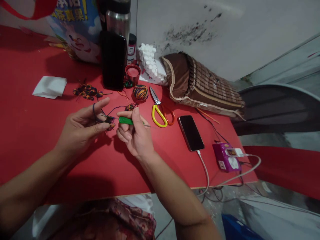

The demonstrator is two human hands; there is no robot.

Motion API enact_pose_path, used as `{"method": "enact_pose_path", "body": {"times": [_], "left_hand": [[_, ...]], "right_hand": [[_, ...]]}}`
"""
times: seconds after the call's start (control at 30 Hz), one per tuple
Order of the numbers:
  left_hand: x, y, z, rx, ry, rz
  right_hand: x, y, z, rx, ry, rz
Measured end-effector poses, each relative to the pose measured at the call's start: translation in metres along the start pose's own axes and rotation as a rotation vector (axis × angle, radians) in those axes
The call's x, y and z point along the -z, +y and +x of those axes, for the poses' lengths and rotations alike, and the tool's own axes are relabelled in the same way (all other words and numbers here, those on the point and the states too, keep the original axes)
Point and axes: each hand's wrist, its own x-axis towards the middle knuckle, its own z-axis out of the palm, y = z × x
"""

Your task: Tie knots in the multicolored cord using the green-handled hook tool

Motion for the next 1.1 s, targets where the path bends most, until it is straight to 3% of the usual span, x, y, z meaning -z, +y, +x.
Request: {"method": "enact_pose_path", "body": {"times": [0.17,0.33,0.47,0.63,0.87,1.1], "left_hand": [[0.002,0.002,0.002,-0.006,0.027,0.058],[0.004,0.0,0.0,0.007,0.008,0.077],[0.005,-0.002,-0.001,0.04,0.071,0.078],[0.004,0.0,0.002,-0.019,0.121,0.106],[0.001,0.003,-0.001,-0.028,0.061,0.058],[-0.002,-0.007,-0.004,-0.044,0.054,0.041]], "right_hand": [[0.004,0.003,0.006,-0.107,0.002,0.062],[0.006,0.002,0.007,-0.12,0.007,0.05],[0.006,0.004,0.007,-0.134,-0.012,0.034],[0.005,0.008,0.003,-0.098,-0.025,0.019],[0.004,0.007,-0.005,0.041,-0.06,-0.123],[0.004,0.015,0.004,0.029,0.003,-0.026]]}}
